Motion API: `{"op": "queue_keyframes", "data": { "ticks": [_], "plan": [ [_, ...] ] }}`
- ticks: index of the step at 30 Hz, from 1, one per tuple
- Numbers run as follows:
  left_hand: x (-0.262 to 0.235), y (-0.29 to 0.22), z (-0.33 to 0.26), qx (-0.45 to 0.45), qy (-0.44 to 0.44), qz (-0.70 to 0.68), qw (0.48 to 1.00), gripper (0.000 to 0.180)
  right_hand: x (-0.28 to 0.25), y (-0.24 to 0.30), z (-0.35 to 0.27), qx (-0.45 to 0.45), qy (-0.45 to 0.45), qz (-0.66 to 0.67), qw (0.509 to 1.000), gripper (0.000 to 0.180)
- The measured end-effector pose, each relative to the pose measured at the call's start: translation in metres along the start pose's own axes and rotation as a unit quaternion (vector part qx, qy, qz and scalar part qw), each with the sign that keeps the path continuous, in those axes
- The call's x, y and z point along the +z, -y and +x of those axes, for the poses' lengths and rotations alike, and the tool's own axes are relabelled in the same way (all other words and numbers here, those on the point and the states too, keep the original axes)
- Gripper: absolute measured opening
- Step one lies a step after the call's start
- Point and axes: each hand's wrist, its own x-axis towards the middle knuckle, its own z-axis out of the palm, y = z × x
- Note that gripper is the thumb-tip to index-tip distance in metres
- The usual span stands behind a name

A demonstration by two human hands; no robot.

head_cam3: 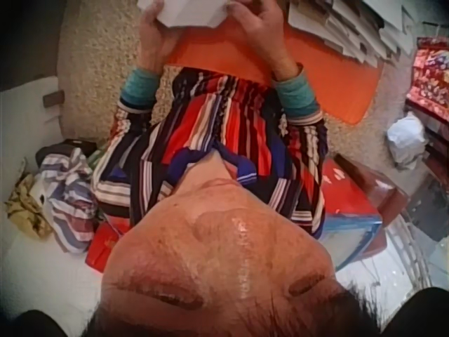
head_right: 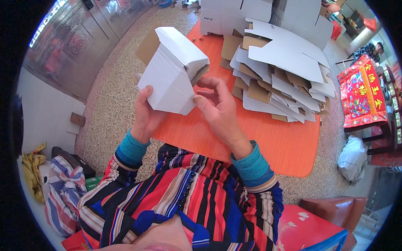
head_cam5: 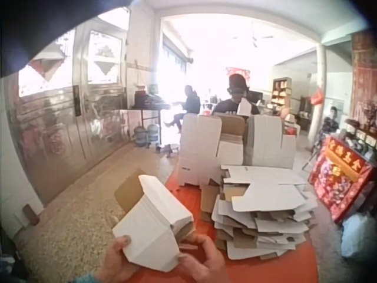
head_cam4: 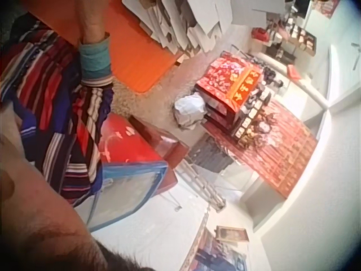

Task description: The person folds and assembles flat cardboard sheets into small boxes by hand, tucking in the flaps.

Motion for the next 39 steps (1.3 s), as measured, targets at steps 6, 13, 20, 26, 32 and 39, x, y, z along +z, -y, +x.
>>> {"op": "queue_keyframes", "data": {
  "ticks": [6, 13, 20, 26, 32, 39],
  "plan": [
    [0.003, 0.0, -0.008, -0.006, 0.03, 0.037, 0.999, 0.068, 0.003, 0.01, -0.002, 0.034, -0.018, 0.062, 0.997, 0.042],
    [-0.005, 0.004, -0.006, -0.038, 0.046, 0.012, 0.998, 0.078, 0.001, 0.016, -0.006, 0.1, -0.023, 0.129, 0.986, 0.036],
    [-0.013, 0.007, -0.011, -0.055, 0.076, -0.031, 0.995, 0.082, -0.003, 0.004, -0.007, 0.125, 0.042, 0.149, 0.98, 0.025],
    [-0.018, 0.011, -0.01, -0.095, 0.085, -0.049, 0.991, 0.085, -0.006, 0.004, -0.005, 0.156, 0.081, 0.158, 0.972, 0.02],
    [0.0, 0.006, -0.014, -0.104, 0.088, -0.038, 0.99, 0.078, -0.008, 0.003, -0.006, 0.113, 0.051, 0.118, 0.985, 0.021],
    [-0.003, -0.014, -0.023, -0.231, 0.087, 0.225, 0.943, 0.06, -0.02, 0.018, -0.007, 0.067, 0.041, 0.044, 0.996, 0.023]
  ]
}}
